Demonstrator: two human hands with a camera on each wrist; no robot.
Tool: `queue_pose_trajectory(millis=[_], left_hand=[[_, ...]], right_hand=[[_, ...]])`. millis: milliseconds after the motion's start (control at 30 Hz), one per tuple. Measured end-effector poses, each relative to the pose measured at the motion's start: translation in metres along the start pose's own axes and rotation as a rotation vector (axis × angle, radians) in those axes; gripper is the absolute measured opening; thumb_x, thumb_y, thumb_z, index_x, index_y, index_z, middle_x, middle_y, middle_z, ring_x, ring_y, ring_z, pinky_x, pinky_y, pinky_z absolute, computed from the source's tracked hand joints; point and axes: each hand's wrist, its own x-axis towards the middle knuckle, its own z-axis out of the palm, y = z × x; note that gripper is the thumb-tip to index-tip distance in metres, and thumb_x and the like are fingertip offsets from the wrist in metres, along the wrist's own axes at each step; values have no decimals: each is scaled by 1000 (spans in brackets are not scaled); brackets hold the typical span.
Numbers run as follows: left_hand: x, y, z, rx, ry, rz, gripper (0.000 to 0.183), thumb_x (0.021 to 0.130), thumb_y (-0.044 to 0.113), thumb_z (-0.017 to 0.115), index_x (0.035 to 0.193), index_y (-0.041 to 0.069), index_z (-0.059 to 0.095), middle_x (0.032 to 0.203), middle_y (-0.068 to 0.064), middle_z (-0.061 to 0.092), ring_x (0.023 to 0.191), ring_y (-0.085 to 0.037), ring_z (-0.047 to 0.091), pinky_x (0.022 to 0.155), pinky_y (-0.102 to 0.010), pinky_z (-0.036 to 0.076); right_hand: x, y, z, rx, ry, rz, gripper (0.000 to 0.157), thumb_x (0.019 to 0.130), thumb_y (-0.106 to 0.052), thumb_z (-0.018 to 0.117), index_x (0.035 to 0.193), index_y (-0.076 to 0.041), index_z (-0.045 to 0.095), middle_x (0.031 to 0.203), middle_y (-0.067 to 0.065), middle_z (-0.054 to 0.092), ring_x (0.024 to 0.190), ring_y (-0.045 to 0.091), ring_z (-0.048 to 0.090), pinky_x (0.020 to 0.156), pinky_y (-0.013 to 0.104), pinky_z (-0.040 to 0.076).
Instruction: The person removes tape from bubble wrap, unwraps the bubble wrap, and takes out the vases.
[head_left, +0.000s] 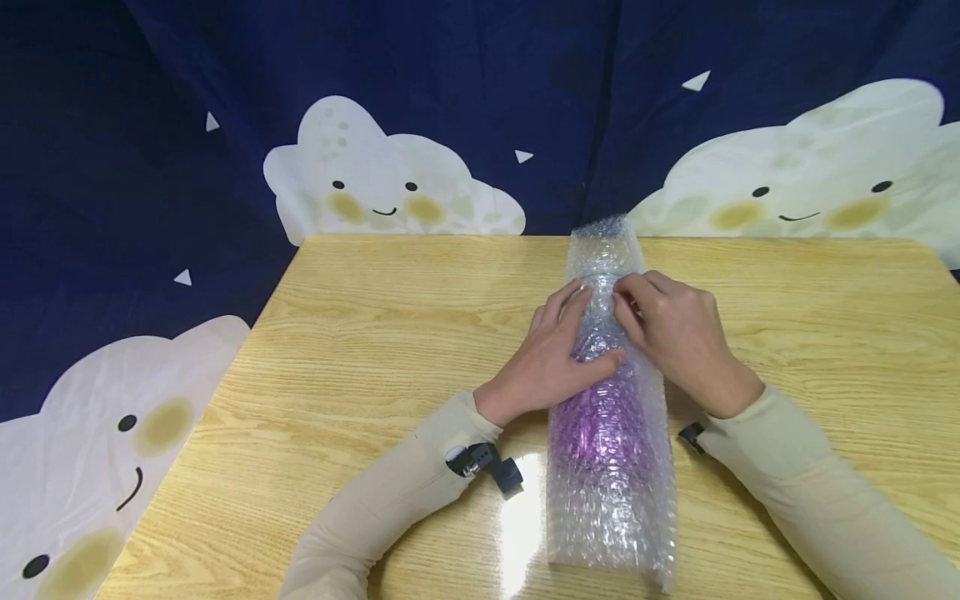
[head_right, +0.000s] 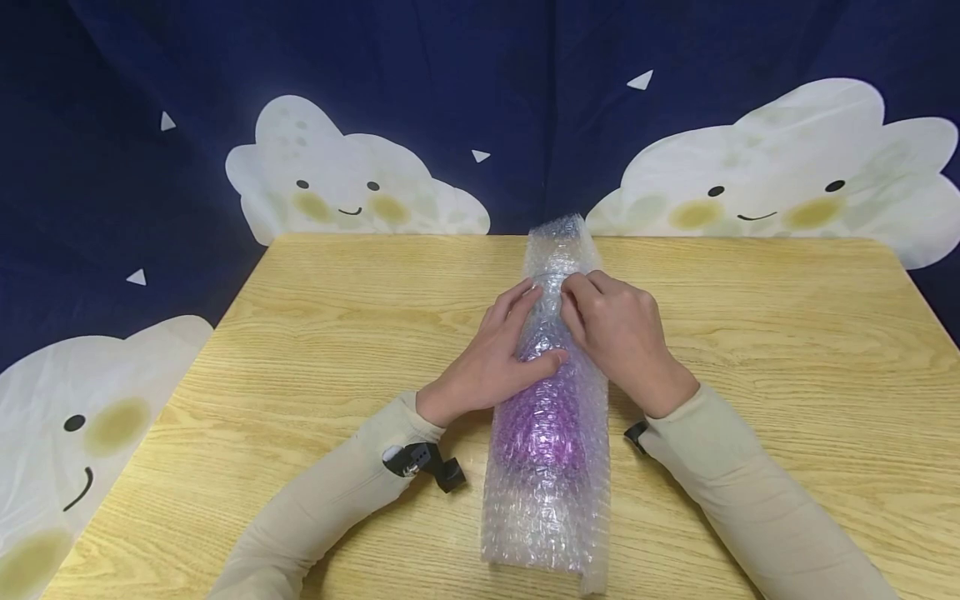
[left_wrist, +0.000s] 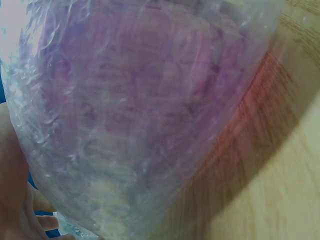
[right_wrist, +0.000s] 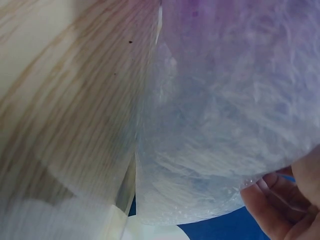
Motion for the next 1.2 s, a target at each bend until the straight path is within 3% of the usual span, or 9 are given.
queue_pose_trajectory(millis=[1200], left_hand=[[0, 0, 0, 5, -4, 6, 97, 94, 59, 60, 168, 18, 12, 177, 0, 2, 162, -27, 16, 127, -55, 33]], right_hand=[[0, 0, 0, 5, -13, 23, 12, 94, -8, 64, 93, 3, 70, 75, 17, 71, 53, 25, 60, 41, 41, 48]])
